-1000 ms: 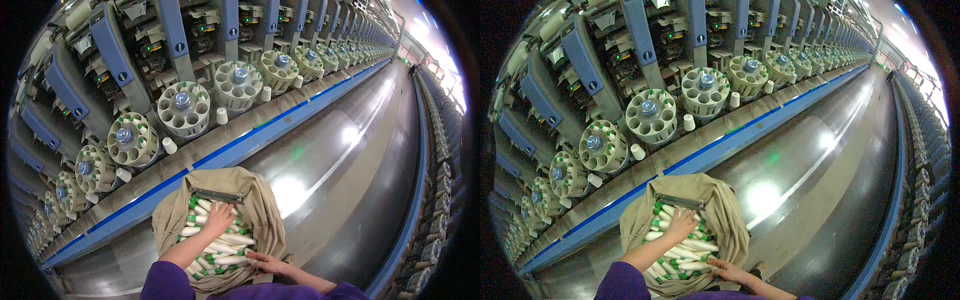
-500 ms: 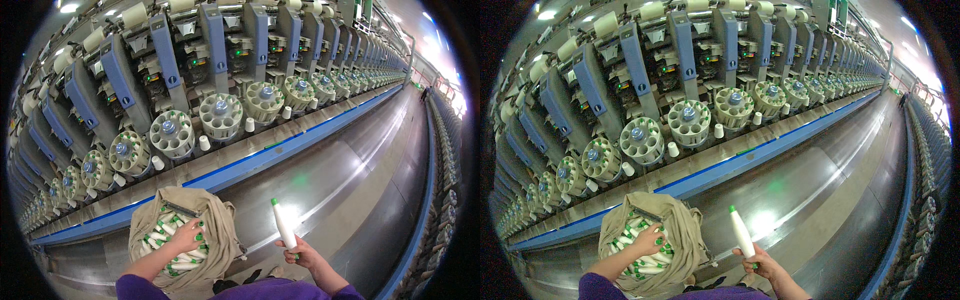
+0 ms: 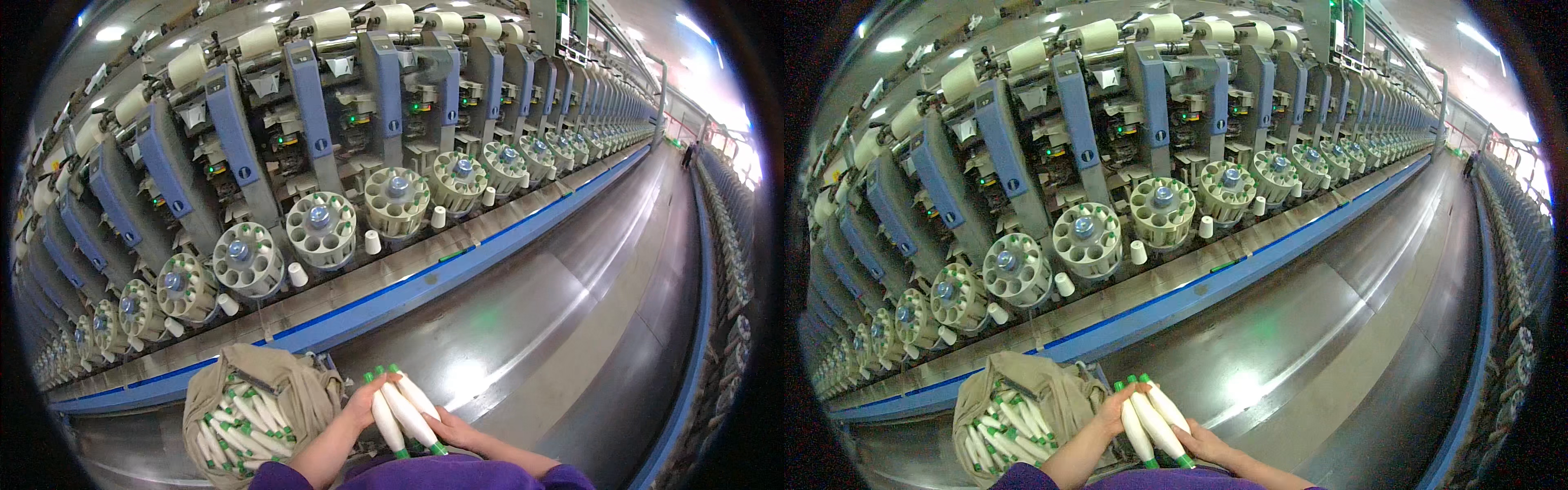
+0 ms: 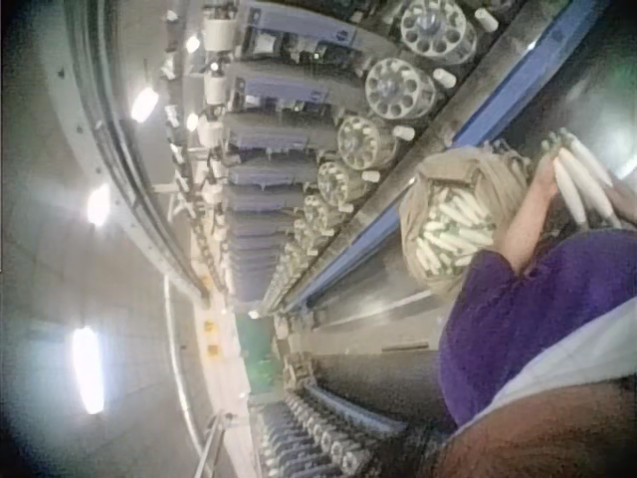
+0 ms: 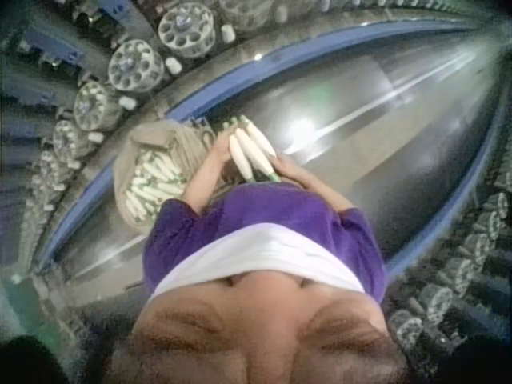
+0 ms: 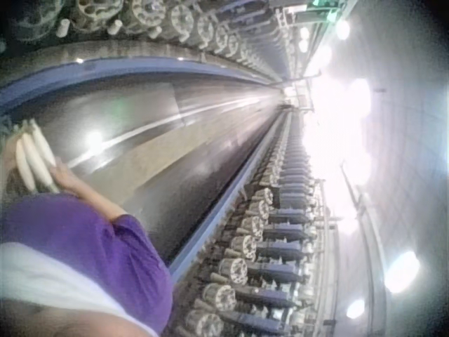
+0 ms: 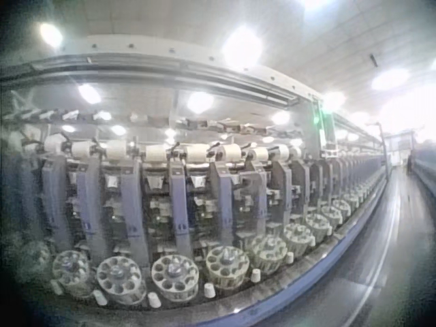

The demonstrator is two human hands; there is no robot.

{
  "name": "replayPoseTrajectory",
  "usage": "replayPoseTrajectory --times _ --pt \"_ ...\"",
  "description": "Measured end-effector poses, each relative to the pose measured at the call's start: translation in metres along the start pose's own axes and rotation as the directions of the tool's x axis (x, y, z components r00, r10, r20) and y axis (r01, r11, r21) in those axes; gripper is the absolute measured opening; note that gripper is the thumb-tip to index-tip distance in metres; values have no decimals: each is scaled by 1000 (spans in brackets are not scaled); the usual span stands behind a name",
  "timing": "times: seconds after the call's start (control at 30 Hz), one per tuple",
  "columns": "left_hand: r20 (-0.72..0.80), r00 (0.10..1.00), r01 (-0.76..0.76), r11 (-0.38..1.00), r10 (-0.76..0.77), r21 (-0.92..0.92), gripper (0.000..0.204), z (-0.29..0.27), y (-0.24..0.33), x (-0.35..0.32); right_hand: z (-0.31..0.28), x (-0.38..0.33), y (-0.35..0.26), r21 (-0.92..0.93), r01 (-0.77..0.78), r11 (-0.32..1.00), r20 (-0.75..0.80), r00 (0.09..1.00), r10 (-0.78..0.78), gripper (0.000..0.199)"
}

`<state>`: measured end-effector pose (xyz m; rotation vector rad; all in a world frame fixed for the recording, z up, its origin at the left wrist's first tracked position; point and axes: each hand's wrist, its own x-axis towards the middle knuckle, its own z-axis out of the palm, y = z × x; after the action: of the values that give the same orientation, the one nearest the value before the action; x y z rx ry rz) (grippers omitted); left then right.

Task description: The person repeatedly picks white spools with green ends from a cloth bag and places them into slots on rotating circular fixtures on a textile machine. The person moves along the machine row, refilling empty slots as needed.

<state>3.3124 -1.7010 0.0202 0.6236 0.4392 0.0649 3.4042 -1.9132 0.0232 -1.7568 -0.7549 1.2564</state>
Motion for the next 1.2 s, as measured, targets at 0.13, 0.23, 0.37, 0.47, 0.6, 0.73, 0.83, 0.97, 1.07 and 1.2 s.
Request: replayPoseTrajectory --times 0.13,0.23,0.37,0.47,0.6,0.73,0.83,0.97,1.07,1.2 --pt "188 982 29 992 -5 -127 36 25 50 90 -59 54 -34 2 161 987 -240 958 -156 64" --pt "147 988 -67 986 45 152 35 48 107 155 -130 96 -81 -18 63 998 -123 990 -65 63" --pt "10 975 -224 975 223 13 33 78 194 226 -202 147 -135 841 -224 493 292 954 -64 50" --pt "-40 910 -415 901 413 -127 29 87 248 254 -235 157 -142 693 -59 719 338 907 -252 36" --pt "-145 808 -587 802 571 -112 31 86 289 273 -333 154 -126 862 302 407 -222 947 -233 33" --pt "-202 718 -686 727 666 -43 31 87 305 285 -414 183 -129 670 717 190 -723 689 -52 19" --pt "-256 634 -743 667 730 64 31 91 313 299 -407 265 -169 547 538 642 -543 811 -217 29" --pt "-365 528 -777 609 767 156 31 95 322 322 -367 383 -228 479 242 844 20 958 -286 32" --pt "-490 442 -804 574 752 155 33 95 332 334 -395 438 -228 802 129 583 78 945 -317 18" --pt "-608 294 -867 473 737 155 27 96 337 337 -563 463 -186 989 45 -139 -80 962 -260 22"
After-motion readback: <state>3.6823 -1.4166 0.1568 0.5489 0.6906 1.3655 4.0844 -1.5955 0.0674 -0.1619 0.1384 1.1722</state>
